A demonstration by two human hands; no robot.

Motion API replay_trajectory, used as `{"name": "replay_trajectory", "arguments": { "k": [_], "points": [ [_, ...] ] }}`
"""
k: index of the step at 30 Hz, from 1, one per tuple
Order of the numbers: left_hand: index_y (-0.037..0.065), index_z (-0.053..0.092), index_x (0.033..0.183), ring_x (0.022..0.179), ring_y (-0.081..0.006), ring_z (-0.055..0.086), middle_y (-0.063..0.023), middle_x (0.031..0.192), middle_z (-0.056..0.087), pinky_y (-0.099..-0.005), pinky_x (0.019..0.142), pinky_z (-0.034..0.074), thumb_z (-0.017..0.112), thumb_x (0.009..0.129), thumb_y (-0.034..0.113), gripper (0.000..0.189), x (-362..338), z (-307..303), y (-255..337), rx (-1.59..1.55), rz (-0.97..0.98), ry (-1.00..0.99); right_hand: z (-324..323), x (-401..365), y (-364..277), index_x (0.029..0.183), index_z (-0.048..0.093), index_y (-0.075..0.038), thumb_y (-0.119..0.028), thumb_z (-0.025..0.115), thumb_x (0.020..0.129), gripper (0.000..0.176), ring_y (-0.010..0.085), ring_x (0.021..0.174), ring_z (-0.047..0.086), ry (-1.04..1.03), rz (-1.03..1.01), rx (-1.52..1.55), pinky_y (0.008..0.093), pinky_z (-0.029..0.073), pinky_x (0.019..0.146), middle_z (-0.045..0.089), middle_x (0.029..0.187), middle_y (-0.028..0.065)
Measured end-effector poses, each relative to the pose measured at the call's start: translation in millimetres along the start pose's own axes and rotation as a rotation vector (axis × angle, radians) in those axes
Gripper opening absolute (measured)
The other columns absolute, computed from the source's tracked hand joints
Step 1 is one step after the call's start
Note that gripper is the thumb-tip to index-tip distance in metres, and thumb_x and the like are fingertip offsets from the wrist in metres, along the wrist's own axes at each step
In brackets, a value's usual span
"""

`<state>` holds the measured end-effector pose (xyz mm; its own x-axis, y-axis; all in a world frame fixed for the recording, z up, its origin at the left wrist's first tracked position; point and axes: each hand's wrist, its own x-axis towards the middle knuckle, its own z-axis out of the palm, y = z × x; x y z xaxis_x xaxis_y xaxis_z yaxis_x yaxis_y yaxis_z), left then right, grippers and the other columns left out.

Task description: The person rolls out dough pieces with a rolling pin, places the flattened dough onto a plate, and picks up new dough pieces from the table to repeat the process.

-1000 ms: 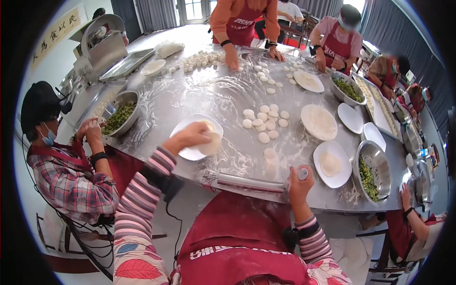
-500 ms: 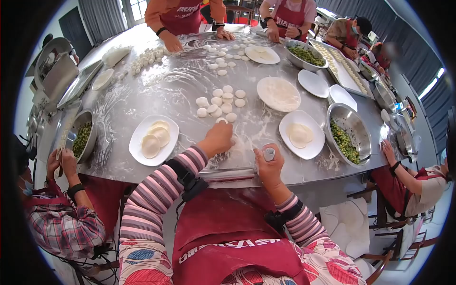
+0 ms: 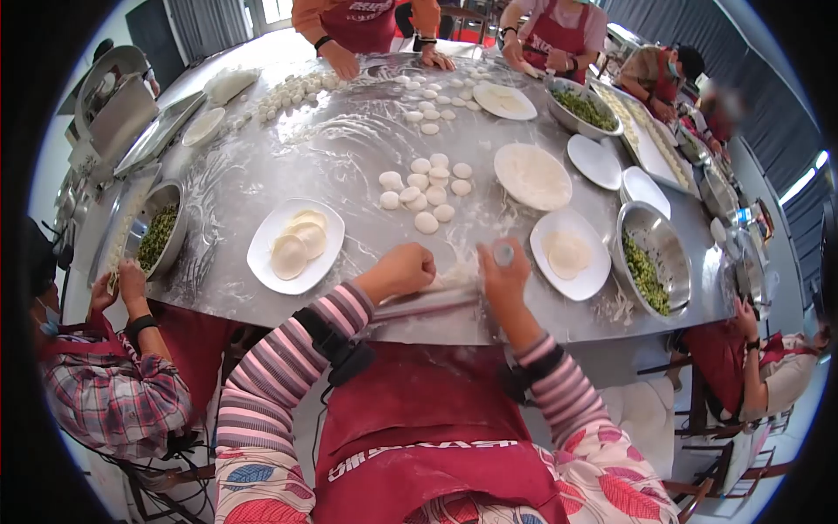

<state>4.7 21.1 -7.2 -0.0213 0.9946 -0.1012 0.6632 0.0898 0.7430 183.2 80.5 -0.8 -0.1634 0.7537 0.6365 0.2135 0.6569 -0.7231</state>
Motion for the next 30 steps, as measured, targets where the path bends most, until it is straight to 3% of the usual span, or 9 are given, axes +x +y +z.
{"name": "replay_trajectory", "arguments": {
  "k": [4, 6, 12, 14, 18, 22, 24, 29, 30],
  "points": [
    [0.001, 0.063, 0.075, 0.061, -0.0228, 0.059, -0.0125, 0.067, 0.061, -0.0323, 0.059, 0.046, 0.058, 0.071, 0.012, 0.012, -17, 9, -5, 0.032, -0.035, 0.093, -19, -30, 5, 0.075, 0.051, -0.002, -0.009, 0.069, 0.071, 0.02, 0.0236, 0.051, 0.056, -0.064, 0.236, 0.176, 0.0318, 0.042, 0.048, 0.055, 0.057, 0.0139],
    [0.002, 0.063, 0.075, 0.061, -0.0226, 0.059, -0.0121, 0.067, 0.061, -0.0324, 0.059, 0.046, 0.059, 0.071, 0.013, 0.013, -18, 14, 6, 0.023, -0.001, 0.051, -6, -11, 0, 0.076, 0.051, -0.001, -0.009, 0.069, 0.071, 0.02, 0.0251, 0.05, 0.055, 0.002, 0.062, 0.009, 0.0328, 0.041, 0.047, 0.055, 0.057, 0.0145],
    [0.002, 0.062, 0.075, 0.061, -0.021, 0.058, -0.0111, 0.065, 0.061, -0.032, 0.058, 0.045, 0.06, 0.071, 0.014, 0.013, -6, 1, 9, -0.013, 0.021, -0.073, -4, -10, 1, 0.078, 0.052, -0.002, -0.01, 0.068, 0.072, 0.019, 0.0246, 0.046, 0.052, -0.012, 0.004, -0.05, 0.0319, 0.04, 0.046, 0.055, 0.057, 0.0137],
    [0.001, 0.062, 0.073, 0.062, -0.0191, 0.058, -0.0105, 0.066, 0.061, -0.031, 0.057, 0.045, 0.059, 0.071, 0.014, 0.013, -17, 2, 1, 0.088, 0.08, -0.018, -22, -34, 6, 0.077, 0.052, -0.002, -0.009, 0.068, 0.072, 0.019, 0.0246, 0.047, 0.052, -0.065, 0.231, 0.067, 0.0317, 0.041, 0.047, 0.055, 0.057, 0.0131],
    [0.001, 0.061, 0.074, 0.062, -0.0199, 0.059, -0.0121, 0.068, 0.062, -0.0321, 0.057, 0.045, 0.059, 0.071, 0.012, 0.011, -19, 3, 3, -0.02, -0.056, -0.067, -11, -29, 10, 0.078, 0.052, -0.002, -0.009, 0.068, 0.072, 0.018, 0.0259, 0.05, 0.054, -0.048, 0.294, 0.09, 0.0332, 0.041, 0.047, 0.056, 0.058, 0.0129],
    [0.001, 0.061, 0.075, 0.063, -0.0206, 0.059, -0.0135, 0.069, 0.062, -0.0328, 0.058, 0.045, 0.059, 0.071, 0.011, 0.011, -6, 0, 13, 0.169, 0.001, 0.033, 15, 5, 13, 0.08, 0.052, -0.002, -0.01, 0.068, 0.072, 0.02, 0.027, 0.052, 0.056, 0.022, 0.012, -0.079, 0.0336, 0.042, 0.048, 0.056, 0.061, 0.0142],
    [0.003, 0.062, 0.072, 0.071, -0.031, 0.06, -0.0157, 0.072, 0.062, -0.0377, 0.065, 0.046, 0.059, 0.068, 0.013, 0.01, -6, -1, 13, 0.047, 0.049, -0.082, 8, 1, 8, 0.08, 0.052, -0.002, -0.01, 0.068, 0.072, 0.02, 0.0272, 0.052, 0.056, 0.036, -0.075, -0.165, 0.0336, 0.042, 0.048, 0.056, 0.06, 0.0144],
    [0.002, 0.06, 0.074, 0.068, -0.0282, 0.059, -0.0144, 0.073, 0.062, -0.0359, 0.064, 0.046, 0.059, 0.07, 0.014, 0.013, -14, 0, -4, 0.051, 0.056, -0.047, -24, -40, 5, 0.079, 0.052, -0.001, -0.008, 0.068, 0.071, 0.02, 0.0282, 0.052, 0.056, -0.082, 0.321, 0.11, 0.0345, 0.042, 0.049, 0.057, 0.061, 0.0147],
    [0.0, 0.059, 0.076, 0.063, -0.0249, 0.058, -0.0134, 0.071, 0.062, -0.0334, 0.061, 0.045, 0.059, 0.072, 0.014, 0.014, -15, 1, -3, 0.06, 0.079, -0.073, -17, -29, 2, 0.079, 0.051, -0.002, -0.009, 0.068, 0.071, 0.02, 0.0288, 0.052, 0.056, -0.06, 0.208, 0.058, 0.0346, 0.042, 0.049, 0.056, 0.06, 0.0145]
  ]
}}
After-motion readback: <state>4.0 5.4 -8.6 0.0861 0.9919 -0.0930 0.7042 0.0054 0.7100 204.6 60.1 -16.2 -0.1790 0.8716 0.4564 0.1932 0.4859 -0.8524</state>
